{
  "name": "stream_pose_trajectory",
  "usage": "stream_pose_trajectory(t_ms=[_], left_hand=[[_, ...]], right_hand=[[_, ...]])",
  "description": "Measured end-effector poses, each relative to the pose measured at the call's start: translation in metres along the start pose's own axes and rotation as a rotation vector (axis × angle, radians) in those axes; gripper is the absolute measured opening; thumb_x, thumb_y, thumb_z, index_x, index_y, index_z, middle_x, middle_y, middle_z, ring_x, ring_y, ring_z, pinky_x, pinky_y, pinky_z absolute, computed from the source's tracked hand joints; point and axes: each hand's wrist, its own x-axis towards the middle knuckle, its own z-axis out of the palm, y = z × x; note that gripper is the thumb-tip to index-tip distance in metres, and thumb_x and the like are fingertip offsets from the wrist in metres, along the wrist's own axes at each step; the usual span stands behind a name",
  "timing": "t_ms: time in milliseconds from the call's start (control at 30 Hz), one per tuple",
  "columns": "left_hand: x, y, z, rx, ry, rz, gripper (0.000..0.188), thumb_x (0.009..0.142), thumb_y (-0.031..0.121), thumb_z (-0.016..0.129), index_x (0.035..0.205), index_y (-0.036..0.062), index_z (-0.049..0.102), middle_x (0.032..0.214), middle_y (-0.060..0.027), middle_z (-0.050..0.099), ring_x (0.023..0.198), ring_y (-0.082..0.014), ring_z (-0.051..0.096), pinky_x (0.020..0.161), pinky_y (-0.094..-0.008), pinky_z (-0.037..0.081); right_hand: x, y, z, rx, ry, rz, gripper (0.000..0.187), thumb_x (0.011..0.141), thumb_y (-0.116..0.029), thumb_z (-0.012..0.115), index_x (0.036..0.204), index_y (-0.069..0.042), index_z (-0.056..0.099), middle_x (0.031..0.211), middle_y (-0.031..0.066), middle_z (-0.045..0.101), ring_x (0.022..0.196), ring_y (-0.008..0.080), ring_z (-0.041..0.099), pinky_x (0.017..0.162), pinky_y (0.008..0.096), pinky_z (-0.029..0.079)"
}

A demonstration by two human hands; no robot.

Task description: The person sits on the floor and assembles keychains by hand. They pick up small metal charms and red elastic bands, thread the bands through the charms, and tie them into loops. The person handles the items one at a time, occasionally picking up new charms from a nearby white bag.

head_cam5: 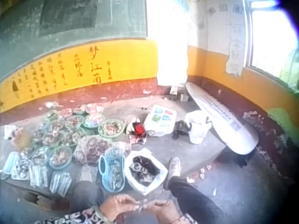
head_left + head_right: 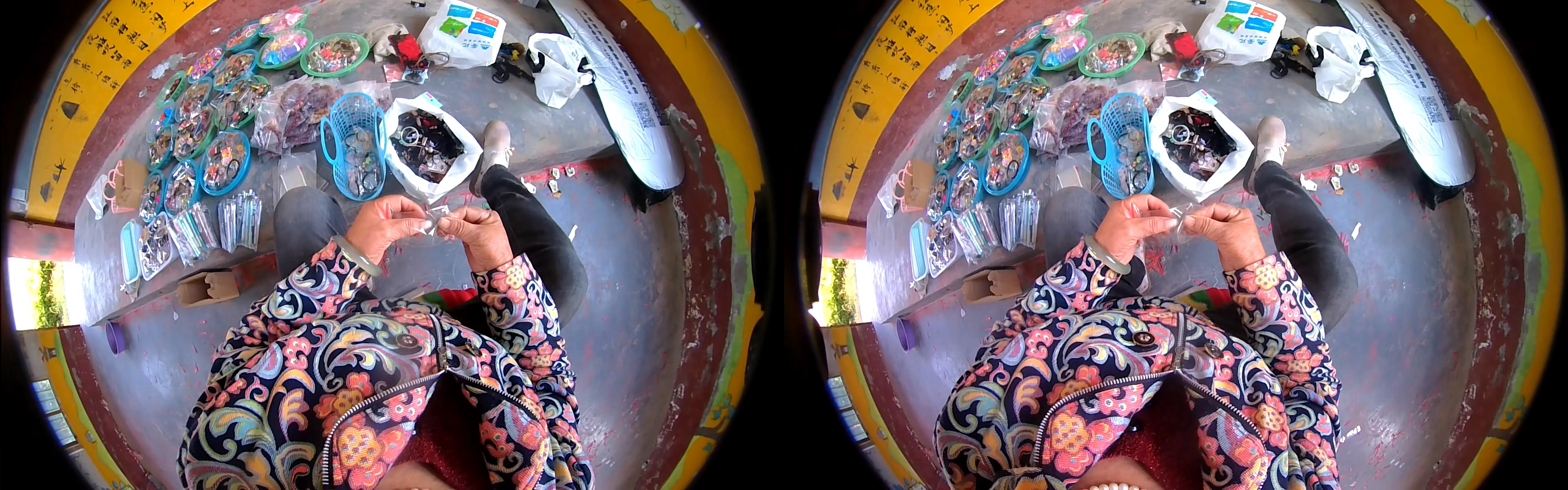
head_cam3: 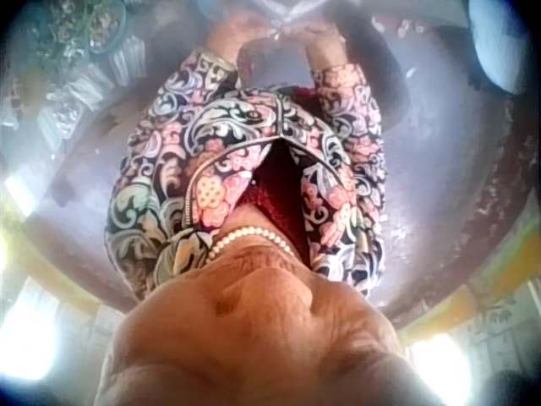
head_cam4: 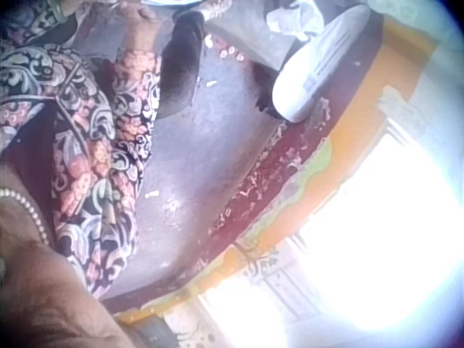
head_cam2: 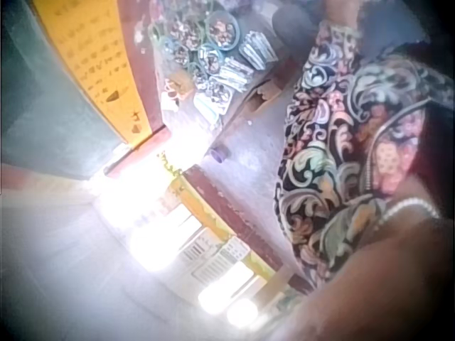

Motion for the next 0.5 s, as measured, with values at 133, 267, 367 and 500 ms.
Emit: stream_pose_trajectory(t_ms=[133,267,367,500], left_hand=[[-0.001,-0.001,-0.003,0.012,-0.006,-0.045,0.016,0.077,0.006,0.062,0.091,-0.0022,0.061,0.08,-0.008,0.063,0.072,-0.0123,0.059,0.069,-0.0223,0.044],[0.001,-0.005,-0.008,0.015,0.051,-0.017,0.014,0.079,0.008,0.061,0.088,-0.003,0.063,0.08,-0.009,0.064,0.074,-0.0131,0.059,0.07,-0.0236,0.045],[0.001,-0.001,-0.008,0.036,0.086,-0.004,0.014,0.079,0.009,0.061,0.087,-0.003,0.063,0.08,-0.009,0.064,0.074,-0.0132,0.059,0.07,-0.0239,0.045],[0.003,-0.006,-0.016,0.023,0.088,-0.019,0.015,0.078,0.009,0.062,0.087,-0.0028,0.063,0.081,-0.0089,0.064,0.074,-0.0129,0.059,0.071,-0.0239,0.045]], right_hand=[[0.0,0.001,0.001,-0.029,0.0,-0.003,0.011,0.073,-0.005,0.066,0.08,0.002,0.064,0.072,0.007,0.063,0.068,0.0134,0.058,0.066,0.0248,0.046],[-0.001,-0.002,0.005,-0.024,0.056,-0.028,0.012,0.075,-0.005,0.064,0.084,0.003,0.064,0.071,0.0065,0.062,0.067,0.013,0.057,0.064,0.0239,0.045],[0.0,-0.001,0.005,-0.02,0.057,-0.084,0.015,0.077,-0.004,0.062,0.09,0.003,0.063,0.07,0.0059,0.061,0.066,0.012,0.056,0.062,0.0231,0.043],[0.001,-0.003,0.007,-0.123,0.028,-0.155,0.022,0.078,-0.002,0.06,0.1,0.003,0.059,0.073,0.007,0.062,0.066,0.0116,0.056,0.061,0.0237,0.044]])
